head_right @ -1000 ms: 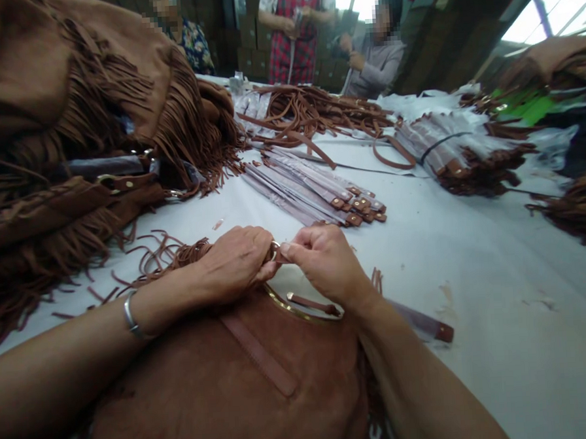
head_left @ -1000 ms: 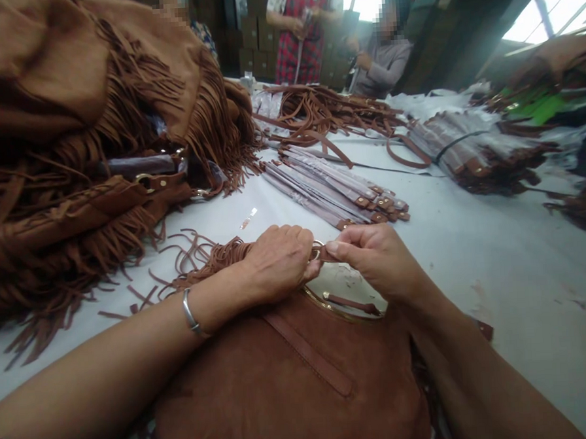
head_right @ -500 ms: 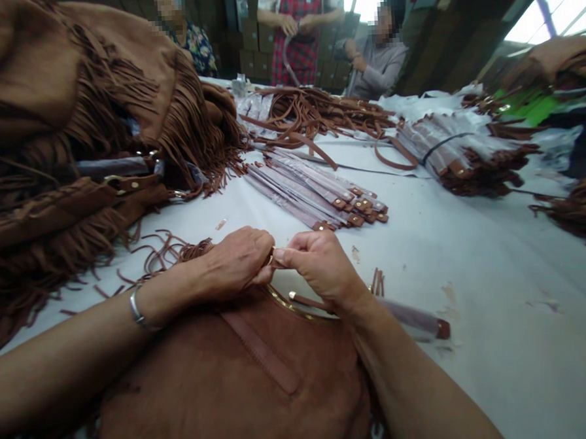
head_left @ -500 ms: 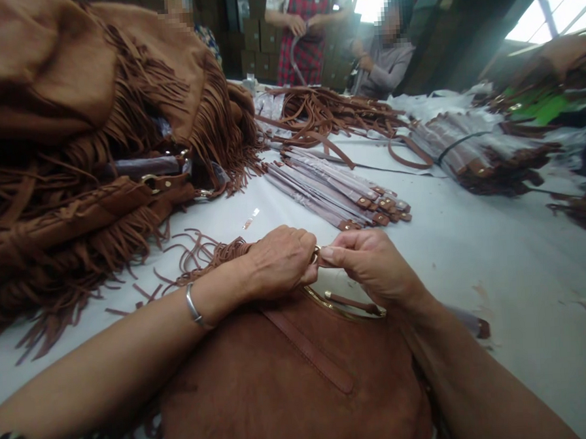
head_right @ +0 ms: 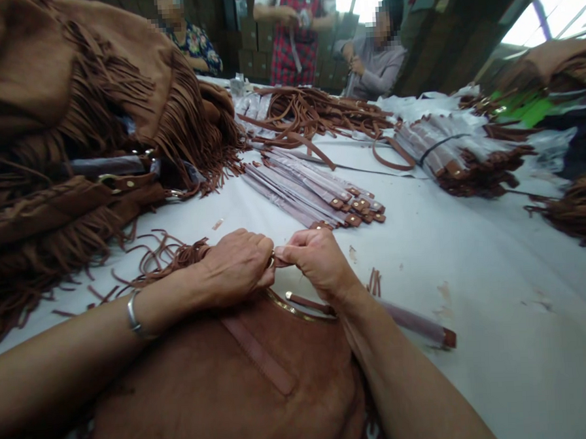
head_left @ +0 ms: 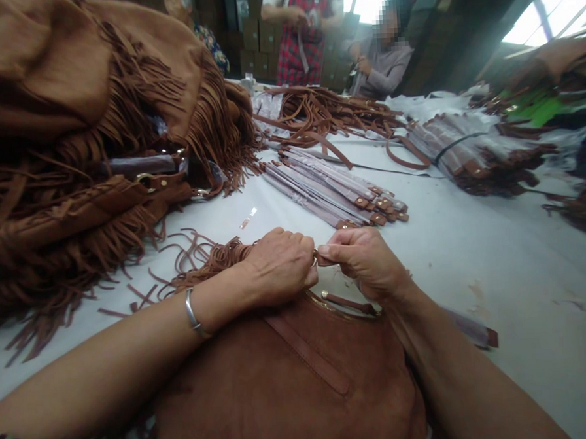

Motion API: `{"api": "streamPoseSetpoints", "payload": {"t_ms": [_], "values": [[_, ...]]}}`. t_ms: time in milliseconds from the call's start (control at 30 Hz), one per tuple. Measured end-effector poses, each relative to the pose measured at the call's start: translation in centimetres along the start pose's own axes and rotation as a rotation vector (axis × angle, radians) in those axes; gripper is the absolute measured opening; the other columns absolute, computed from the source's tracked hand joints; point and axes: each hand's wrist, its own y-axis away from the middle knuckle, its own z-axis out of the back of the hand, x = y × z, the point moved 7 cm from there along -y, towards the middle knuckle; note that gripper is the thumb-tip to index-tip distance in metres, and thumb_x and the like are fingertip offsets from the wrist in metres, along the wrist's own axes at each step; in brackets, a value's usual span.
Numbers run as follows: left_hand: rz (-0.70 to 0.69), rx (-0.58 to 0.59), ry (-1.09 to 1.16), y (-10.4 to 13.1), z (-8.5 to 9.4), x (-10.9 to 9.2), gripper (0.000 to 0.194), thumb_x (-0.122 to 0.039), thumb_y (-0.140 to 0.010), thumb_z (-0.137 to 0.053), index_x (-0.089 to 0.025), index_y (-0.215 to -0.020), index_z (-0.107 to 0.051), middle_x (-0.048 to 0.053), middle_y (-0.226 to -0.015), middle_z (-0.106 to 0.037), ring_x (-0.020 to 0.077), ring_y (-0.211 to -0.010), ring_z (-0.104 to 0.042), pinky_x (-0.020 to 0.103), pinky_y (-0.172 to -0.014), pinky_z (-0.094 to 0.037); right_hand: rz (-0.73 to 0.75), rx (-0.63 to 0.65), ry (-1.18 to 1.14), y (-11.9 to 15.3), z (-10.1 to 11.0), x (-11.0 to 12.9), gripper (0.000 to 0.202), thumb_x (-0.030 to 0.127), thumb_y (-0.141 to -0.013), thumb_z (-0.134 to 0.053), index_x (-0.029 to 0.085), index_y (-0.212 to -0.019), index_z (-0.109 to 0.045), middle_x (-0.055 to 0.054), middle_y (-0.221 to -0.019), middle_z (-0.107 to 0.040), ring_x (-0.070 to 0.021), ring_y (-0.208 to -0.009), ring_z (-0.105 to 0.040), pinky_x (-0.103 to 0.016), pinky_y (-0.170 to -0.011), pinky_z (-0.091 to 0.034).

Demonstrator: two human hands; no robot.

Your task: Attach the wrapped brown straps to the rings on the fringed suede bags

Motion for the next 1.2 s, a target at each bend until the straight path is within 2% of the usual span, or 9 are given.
{"api": "streamPoseSetpoints", "payload": {"t_ms": [200,400,467,533,633,833,1000,1100,1200], "values": [[-0.051,-0.011,0.019,0.2,-0.2,-0.5,0.02,-0.028,-0.082,-0.04,-0.013,-0.079,-0.054,0.01,-0.074,-0.062,0.0255,-0.069,-0.06,0.037,-0.066,-0.044,-0.146,0.132,-0.074,-0.3,0.1,-1.3,0.028,0.03,-0.052,-0.074,0.013,-0.056,-0.053,0.0,-0.053,-0.059,-0.0016,-0.034,-0.027,-0.02,-0.036,-0.01],[0.069,0.004,0.033,0.2,-0.3,0.3,0.024,-0.033,-0.083,-0.041,-0.013,-0.081,-0.054,0.009,-0.078,-0.062,0.0237,-0.073,-0.06,0.035,-0.066,-0.042,-0.043,0.282,0.373,0.3,0.4,-0.2,0.029,0.041,-0.072,-0.063,0.013,-0.064,-0.06,0.008,-0.04,-0.031,-0.0047,-0.038,-0.021,-0.022,-0.04,-0.013],[0.097,0.018,0.047,0.1,-0.2,0.8,0.026,-0.035,-0.084,-0.04,-0.014,-0.08,-0.054,0.009,-0.079,-0.062,0.0234,-0.072,-0.059,0.034,-0.063,-0.042,0.102,0.229,0.562,0.8,0.0,1.1,0.029,0.038,-0.078,-0.055,0.013,-0.062,-0.06,0.006,-0.043,-0.034,-0.0062,-0.041,-0.027,-0.023,-0.043,-0.018],[0.107,0.04,0.062,-0.1,-0.1,1.3,0.027,-0.036,-0.084,-0.04,-0.014,-0.08,-0.055,0.009,-0.079,-0.062,0.0236,-0.071,-0.059,0.033,-0.061,-0.041,0.265,0.089,0.738,1.4,-0.3,2.6,0.032,0.034,-0.079,-0.052,0.015,-0.055,-0.055,0.003,-0.046,-0.039,-0.0079,-0.046,-0.033,-0.024,-0.047,-0.022],[0.085,0.036,0.071,-0.2,0.2,1.9,0.025,-0.033,-0.084,-0.04,-0.013,-0.082,-0.055,0.009,-0.078,-0.062,0.0241,-0.072,-0.059,0.033,-0.061,-0.042,0.382,-0.06,0.868,2.3,-1.0,3.7,0.033,0.032,-0.081,-0.05,0.016,-0.053,-0.053,0.0,-0.051,-0.045,-0.0101,-0.052,-0.039,-0.025,-0.052,-0.025],[-0.023,0.055,0.084,-0.2,-0.1,1.6,0.021,-0.028,-0.08,-0.043,-0.012,-0.085,-0.056,0.008,-0.073,-0.061,0.0231,-0.07,-0.059,0.032,-0.062,-0.042,0.242,0.08,0.508,1.4,-1.0,2.4,0.035,0.039,-0.077,-0.055,0.016,-0.051,-0.049,0.004,-0.047,-0.035,-0.0077,-0.046,-0.031,-0.024,-0.047,-0.024],[-0.054,0.056,0.068,-0.1,-0.2,1.2,0.023,-0.029,-0.08,-0.044,-0.011,-0.086,-0.056,0.01,-0.072,-0.061,0.025,-0.071,-0.06,0.033,-0.061,-0.042,0.08,0.152,0.2,0.7,-0.8,0.9,0.032,0.043,-0.069,-0.064,0.013,-0.059,-0.058,0.004,-0.047,-0.041,-0.0066,-0.045,-0.029,-0.023,-0.045,-0.021],[-0.078,0.045,0.06,-0.2,-0.3,0.8,0.023,-0.029,-0.079,-0.043,-0.011,-0.085,-0.057,0.01,-0.074,-0.062,0.0258,-0.069,-0.061,0.033,-0.06,-0.041,0.051,0.168,0.163,0.5,-0.7,0.4,0.031,0.042,-0.066,-0.067,0.013,-0.059,-0.058,0.003,-0.047,-0.044,-0.0061,-0.044,-0.029,-0.023,-0.043,-0.02],[-0.041,0.041,0.03,-0.3,-0.6,0.6,0.024,-0.03,-0.08,-0.042,-0.011,-0.084,-0.057,0.011,-0.076,-0.063,0.0258,-0.07,-0.061,0.034,-0.061,-0.042,0.094,0.092,0.278,0.2,-0.1,0.6,0.03,0.04,-0.067,-0.065,0.014,-0.056,-0.057,0.004,-0.045,-0.04,-0.006,-0.043,-0.029,-0.023,-0.042,-0.019]]}}
